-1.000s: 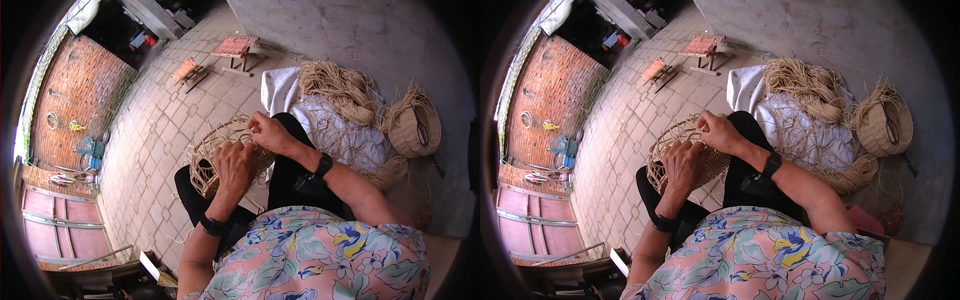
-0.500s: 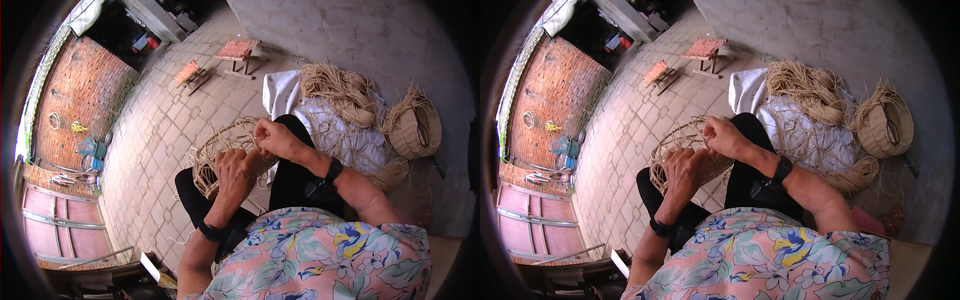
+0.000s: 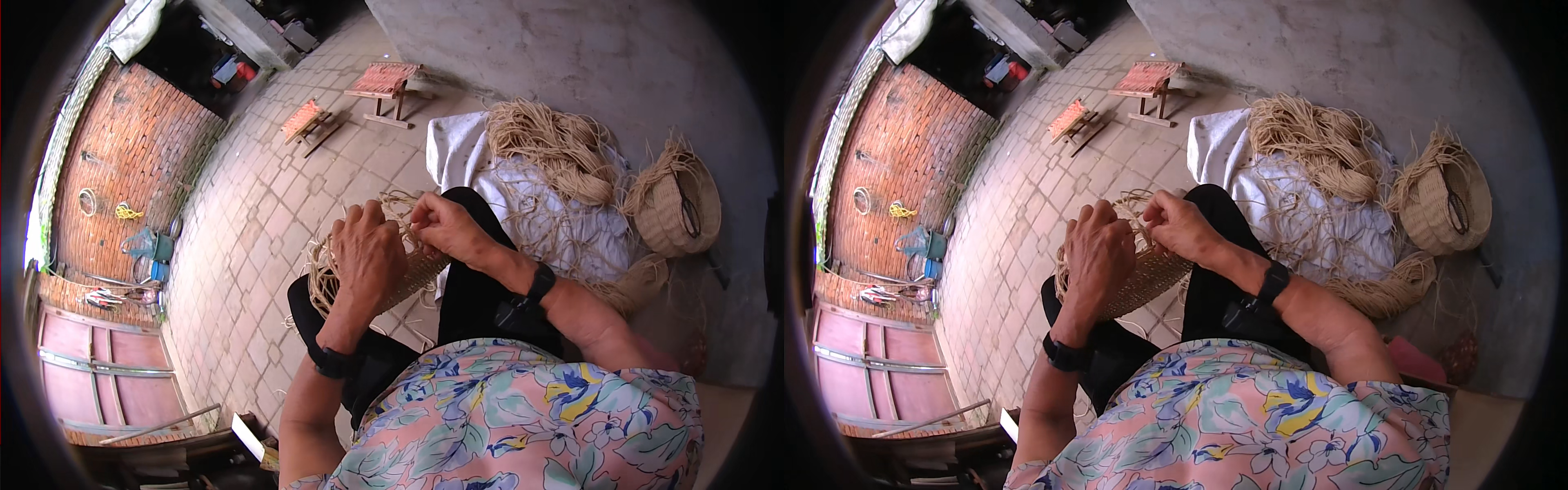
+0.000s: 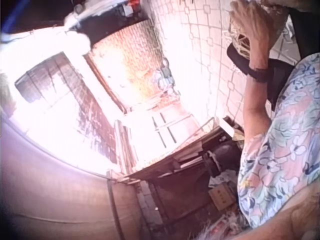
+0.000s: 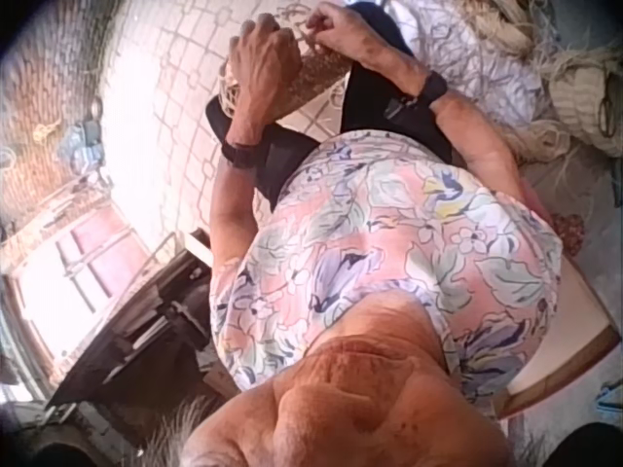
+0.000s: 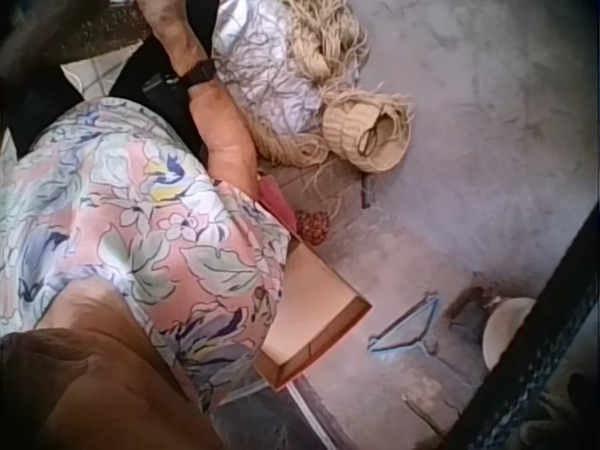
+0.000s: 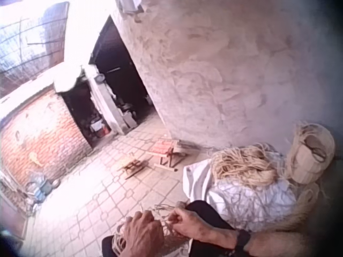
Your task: Manually weaving a straw basket by threading and interlocking straw strands.
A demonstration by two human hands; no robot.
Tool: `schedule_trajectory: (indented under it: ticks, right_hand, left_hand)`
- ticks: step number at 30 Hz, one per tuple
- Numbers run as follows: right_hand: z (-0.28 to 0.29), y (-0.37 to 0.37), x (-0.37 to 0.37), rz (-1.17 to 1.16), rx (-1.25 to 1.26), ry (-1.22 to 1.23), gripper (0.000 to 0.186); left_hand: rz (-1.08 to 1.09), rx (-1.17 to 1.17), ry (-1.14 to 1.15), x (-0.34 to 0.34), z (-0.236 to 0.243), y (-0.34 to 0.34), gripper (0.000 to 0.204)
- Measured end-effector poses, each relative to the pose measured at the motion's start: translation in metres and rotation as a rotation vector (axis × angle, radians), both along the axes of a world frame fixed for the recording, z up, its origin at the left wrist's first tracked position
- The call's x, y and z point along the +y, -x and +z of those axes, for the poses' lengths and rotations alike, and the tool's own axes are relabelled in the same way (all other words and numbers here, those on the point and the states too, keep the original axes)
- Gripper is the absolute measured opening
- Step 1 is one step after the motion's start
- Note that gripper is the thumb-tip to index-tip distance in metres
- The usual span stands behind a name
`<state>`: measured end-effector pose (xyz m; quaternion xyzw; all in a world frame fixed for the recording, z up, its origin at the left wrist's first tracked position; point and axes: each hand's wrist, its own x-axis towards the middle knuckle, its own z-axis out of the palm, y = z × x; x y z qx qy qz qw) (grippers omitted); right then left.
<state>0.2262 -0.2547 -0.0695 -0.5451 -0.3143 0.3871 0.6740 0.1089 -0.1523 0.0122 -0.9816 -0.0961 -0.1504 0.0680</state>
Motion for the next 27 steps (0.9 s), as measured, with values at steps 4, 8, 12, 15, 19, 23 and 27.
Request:
schedule_trajectory:
  ticks: [4,8,12,15,19,23,27]
  right_hand:
    - [-0.002,0.003,-0.003,-0.341,-0.590,-0.070,0.013]
    - [-0.005,-0.004,-0.002,-0.252,-0.718,0.002,0.012]
    - [-0.007,-0.006,0.010,-0.140,-0.786,0.016,0.012]
    - [-0.007,0.004,0.001,-0.256,-0.732,-0.049,0.008]
    - [-0.006,0.012,-0.018,-0.263,-0.519,0.034,0.007]
    - [-0.011,0.011,-0.008,-0.218,-0.448,0.020,0.009]
    - [-0.002,0.012,-0.010,-0.170,-0.490,0.072,0.008]
  left_hand:
    - [0.010,-0.076,0.015,0.004,-0.023,-0.004,0.014]
    - [0.082,-0.146,0.074,-0.002,-0.029,-0.005,0.009]
    - [0.108,-0.211,0.112,-0.003,-0.033,-0.001,0.006]
    - [0.048,-0.225,0.232,0.004,-0.017,0.010,0.012]
    - [0.101,-0.517,0.346,0.079,-0.001,0.054,0.022]
    - [0.019,-0.250,0.419,0.107,0.004,0.092,0.017]
    - [-0.046,-0.148,0.367,0.104,0.002,0.098,0.014]
